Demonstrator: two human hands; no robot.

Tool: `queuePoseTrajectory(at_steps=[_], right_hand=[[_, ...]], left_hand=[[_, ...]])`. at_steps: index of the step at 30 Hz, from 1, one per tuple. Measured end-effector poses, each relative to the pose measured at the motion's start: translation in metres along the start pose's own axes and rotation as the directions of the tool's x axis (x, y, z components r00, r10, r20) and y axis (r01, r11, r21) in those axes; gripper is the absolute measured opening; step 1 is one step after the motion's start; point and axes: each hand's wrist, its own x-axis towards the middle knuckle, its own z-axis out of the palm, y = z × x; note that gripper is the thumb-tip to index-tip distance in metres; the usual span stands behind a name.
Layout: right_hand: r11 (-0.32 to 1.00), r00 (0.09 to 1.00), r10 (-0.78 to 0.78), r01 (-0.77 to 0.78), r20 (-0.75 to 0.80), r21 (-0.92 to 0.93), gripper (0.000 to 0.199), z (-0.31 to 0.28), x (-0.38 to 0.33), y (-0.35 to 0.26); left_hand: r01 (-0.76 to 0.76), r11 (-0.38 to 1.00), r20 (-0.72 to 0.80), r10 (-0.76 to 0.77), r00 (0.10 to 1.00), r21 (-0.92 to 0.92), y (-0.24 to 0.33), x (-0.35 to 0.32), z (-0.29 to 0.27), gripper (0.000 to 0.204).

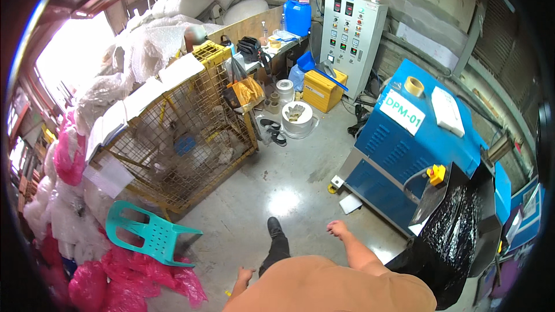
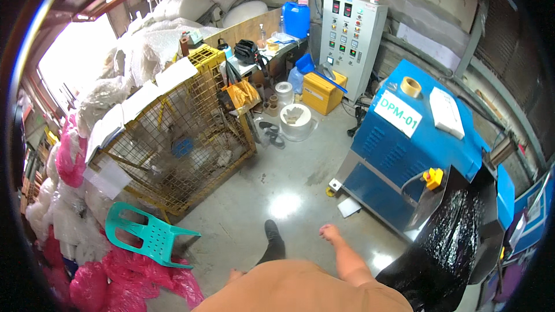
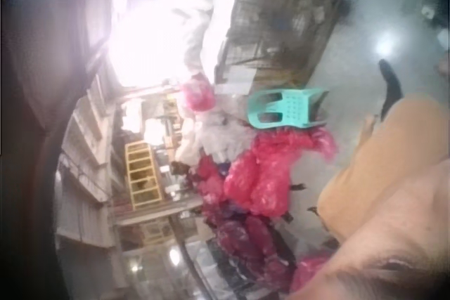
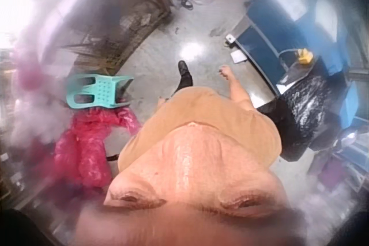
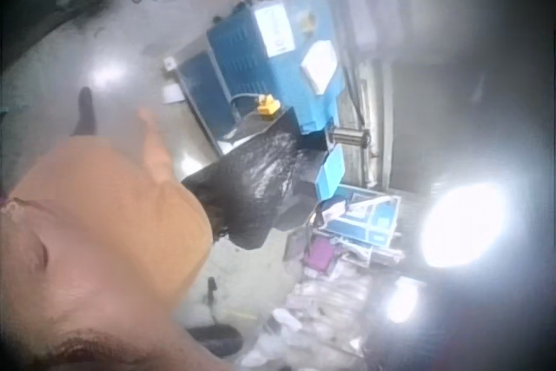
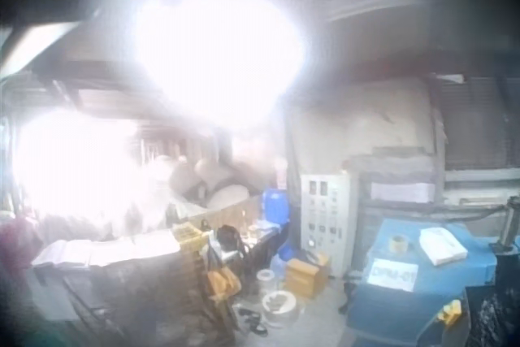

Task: The person loads black mesh material into a blue industrial machine, then flips through a stack of documents on a nearby table. They return to the machine to load white foam blocks into the hopper.

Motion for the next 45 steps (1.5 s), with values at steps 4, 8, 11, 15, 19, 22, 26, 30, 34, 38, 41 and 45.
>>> queuePoseTrajectory(at_steps=[4,8,11,15,19,22,26,30,34,38,41,45], right_hand=[[0.93,0.985,0.033,0.032,0.17,-0.367,0.024,0.021,0.022,-0.031],[0.6,0.898,-0.217,0.431,0.382,-0.674,0.021,-0.007,0.07,0.036],[0.81,0.975,0.0,0.129,0.22,-0.571,0.021,-0.002,0.078,0.005],[0.96,0.964,0.259,-0.249,0.063,-0.126,0.022,0.004,0.073,-0.082],[0.973,0.971,0.232,-0.232,0.061,-0.006,0.014,0.001,0.111,-0.13],[0.984,0.982,0.169,-0.163,0.084,-0.077,0.012,-0.004,0.139,-0.162],[0.991,0.981,0.131,-0.126,0.143,-0.042,0.013,-0.015,0.183,-0.203],[0.992,0.981,0.121,-0.123,0.153,0.001,0.017,-0.053,0.228,-0.236],[0.961,0.966,0.187,-0.218,0.176,0.172,0.018,-0.111,0.292,-0.257],[0.94,0.947,0.228,-0.275,0.227,0.202,0.022,-0.141,0.348,-0.284],[0.963,0.949,0.227,-0.253,0.218,0.097,0.023,-0.133,0.396,-0.309],[0.927,0.931,0.133,0.005,0.34,-0.375,0.026,-0.107,0.411,-0.391]], left_hand=[[0.048,0.995,-0.033,-0.051,0.998,-0.083,-0.008,0.101,-0.002,0.067],[0.045,0.989,-0.006,-0.047,0.999,-0.138,0.046,0.153,-0.002,0.053],[-0.033,0.976,-0.074,0.017,0.997,-0.213,0.104,0.198,-0.019,0.044],[-0.136,0.96,-0.128,0.107,0.986,-0.246,0.206,0.224,-0.05,0.06],[-0.249,0.951,-0.192,0.214,0.958,-0.183,0.302,0.228,-0.059,0.08],[-0.236,0.95,-0.18,0.2,0.963,-0.206,0.353,0.216,-0.052,0.08],[-0.198,0.957,-0.169,0.163,0.972,-0.214,0.354,0.236,-0.02,0.08],[-0.034,0.977,-0.133,0.005,0.991,-0.211,0.337,0.231,0.019,0.078],[0.059,0.981,-0.066,-0.072,0.995,-0.183,0.334,0.209,0.049,0.081],[0.056,0.988,0.003,-0.056,0.998,-0.146,0.344,0.19,0.066,0.084],[0.027,0.98,-0.063,-0.04,0.997,-0.197,0.354,0.193,0.065,0.087],[0.029,0.786,-0.494,-0.417,0.763,-0.618,0.362,0.168,0.062,0.083]])
